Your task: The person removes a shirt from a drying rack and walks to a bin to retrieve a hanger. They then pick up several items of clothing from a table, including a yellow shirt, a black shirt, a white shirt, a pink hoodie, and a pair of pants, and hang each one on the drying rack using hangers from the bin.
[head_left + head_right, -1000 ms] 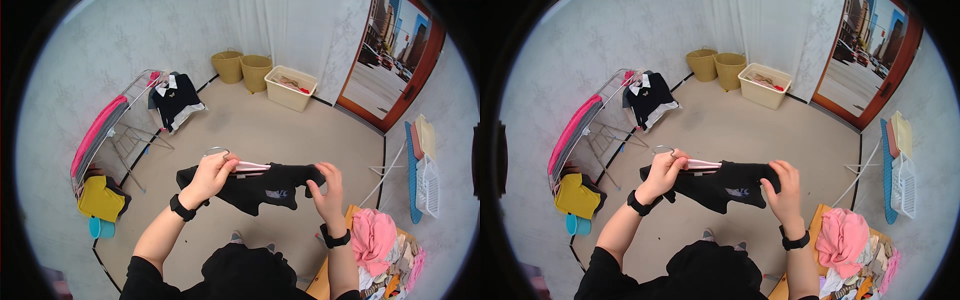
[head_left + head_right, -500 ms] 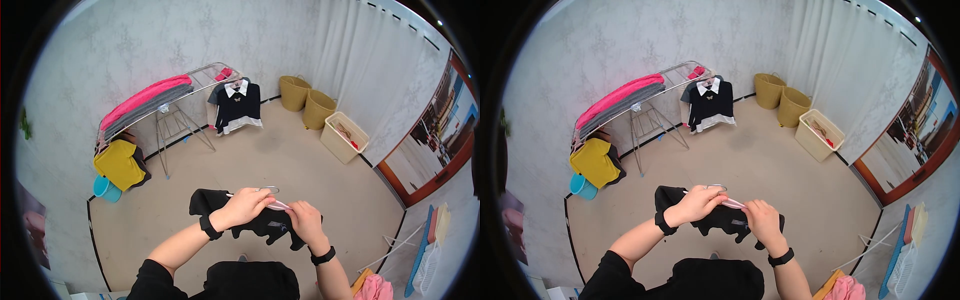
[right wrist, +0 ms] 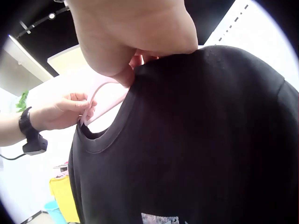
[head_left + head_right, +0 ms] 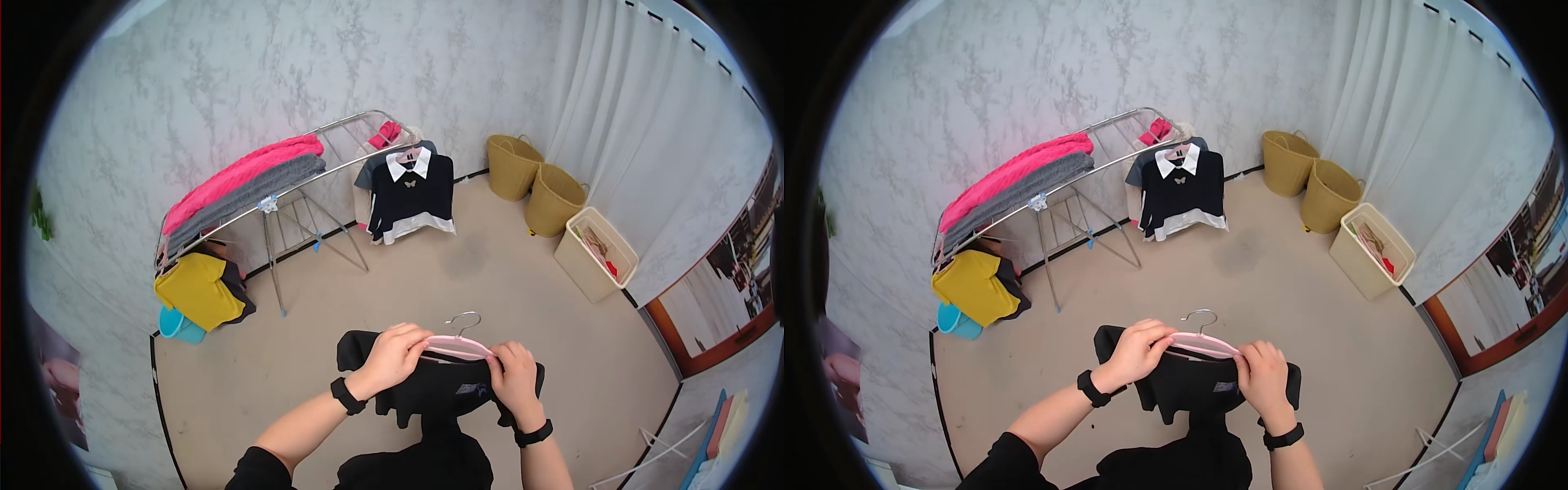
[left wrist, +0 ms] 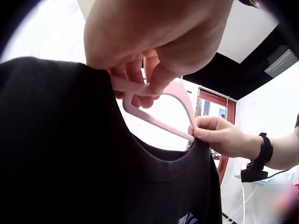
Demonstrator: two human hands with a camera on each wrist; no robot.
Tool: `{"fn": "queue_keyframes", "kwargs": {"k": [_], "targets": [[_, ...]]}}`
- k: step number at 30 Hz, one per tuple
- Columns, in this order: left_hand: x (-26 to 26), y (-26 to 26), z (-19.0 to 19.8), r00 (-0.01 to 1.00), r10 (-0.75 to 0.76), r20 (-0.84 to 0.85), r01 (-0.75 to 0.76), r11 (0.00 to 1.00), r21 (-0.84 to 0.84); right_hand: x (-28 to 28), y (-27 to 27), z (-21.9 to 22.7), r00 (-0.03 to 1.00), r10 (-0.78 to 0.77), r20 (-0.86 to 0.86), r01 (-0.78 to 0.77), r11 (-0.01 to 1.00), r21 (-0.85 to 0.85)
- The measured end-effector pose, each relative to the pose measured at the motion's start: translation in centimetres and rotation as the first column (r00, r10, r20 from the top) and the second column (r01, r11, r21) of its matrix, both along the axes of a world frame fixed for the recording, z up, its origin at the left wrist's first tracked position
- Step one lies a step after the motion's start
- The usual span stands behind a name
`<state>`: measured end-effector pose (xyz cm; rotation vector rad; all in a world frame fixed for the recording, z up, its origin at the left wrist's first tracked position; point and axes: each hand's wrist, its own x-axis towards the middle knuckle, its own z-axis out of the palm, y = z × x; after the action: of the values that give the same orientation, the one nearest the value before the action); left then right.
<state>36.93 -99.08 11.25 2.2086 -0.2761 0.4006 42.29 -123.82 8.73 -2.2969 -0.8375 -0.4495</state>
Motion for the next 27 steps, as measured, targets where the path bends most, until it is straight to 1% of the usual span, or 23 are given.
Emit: {"fn": "queue_keyframes", "kwargs": {"k": [1,2,6,8,9,11,13,15,17,19,21,22,23,24,25,26,27], "targets": [[2.0,0.2,-0.3,1.0,0.008,0.0,-0.008,1.0,0.005,2.2,0.3,-0.3,1.0,0.008,0.0,-0.008,1.0,0.005],[7.0,1.0,-0.3,1.0,0.016,0.011,-0.016,0.999,0.029,7.5,1.3,-0.4,0.999,0.035,0.006,-0.035,0.999,0.007],[15.6,2.8,0.9,0.999,0.01,-0.039,-0.008,0.999,0.054,16.4,3.4,0.3,0.994,0.089,-0.069,-0.088,0.996,0.016],[20.6,3.7,1.8,1.0,-0.001,-0.025,0.002,0.998,0.057,21.1,4.4,1.1,0.988,0.128,-0.085,-0.126,0.992,0.03],[22.3,4.2,1.9,0.998,0.008,-0.056,-0.005,0.999,0.048,23.3,4.9,1.3,0.989,0.129,-0.077,-0.128,0.991,0.026],[25.1,5.3,1.4,0.994,0.031,-0.106,-0.029,0.999,0.022,26.8,6.1,1.2,0.981,0.156,-0.12,-0.155,0.988,0.013],[28.3,6.7,0.3,0.993,0.084,-0.08,-0.082,0.996,0.027,30.4,7.8,1.4,0.973,0.19,-0.131,-0.192,0.981,-0.001],[31.5,8.0,-0.7,0.985,0.139,-0.103,-0.14,0.99,0.003,34.2,9.9,0.7,0.964,0.195,-0.181,-0.199,0.98,-0.001],[35.3,10.0,-2.1,0.963,0.267,-0.021,-0.264,0.959,0.101,38.1,12.5,-0.4,0.957,0.208,-0.202,-0.216,0.976,-0.015],[38.9,11.9,-3.7,0.955,0.296,-0.01,-0.294,0.951,0.094,42.5,15.3,-1.5,0.957,0.205,-0.205,-0.215,0.976,-0.031],[42.6,13.3,-4.9,0.887,0.454,0.09,-0.463,0.869,0.174,46.9,18.1,-3.1,0.942,0.228,-0.247,-0.248,0.967,-0.054],[44.4,14.2,-5.6,0.868,0.484,0.107,-0.496,0.837,0.233,49.1,19.5,-3.8,0.937,0.225,-0.266,-0.249,0.967,-0.058],[46.3,14.9,-6.3,0.863,0.497,0.097,-0.505,0.837,0.208,51.0,20.7,-4.7,0.936,0.228,-0.269,-0.259,0.962,-0.085],[48.4,16.1,-7.0,0.867,0.463,-0.182,-0.461,0.886,0.061,53.1,22.1,-5.4,0.915,0.249,-0.318,-0.285,0.956,-0.072],[50.4,17.3,-7.6,0.826,0.356,-0.438,-0.438,0.893,-0.101,55.3,23.7,-6.0,0.89,0.269,-0.368,-0.31,0.949,-0.056],[52.4,18.3,-9.5,0.878,0.344,-0.333,-0.42,0.887,-0.191,57.2,25.0,-6.5,0.865,0.261,-0.429,-0.319,0.945,-0.07],[53.8,18.7,-10.7,0.868,0.347,-0.356,-0.436,0.876,-0.209,58.4,25.9,-6.7,0.855,0.261,-0.449,-0.334,0.938,-0.09]]}}
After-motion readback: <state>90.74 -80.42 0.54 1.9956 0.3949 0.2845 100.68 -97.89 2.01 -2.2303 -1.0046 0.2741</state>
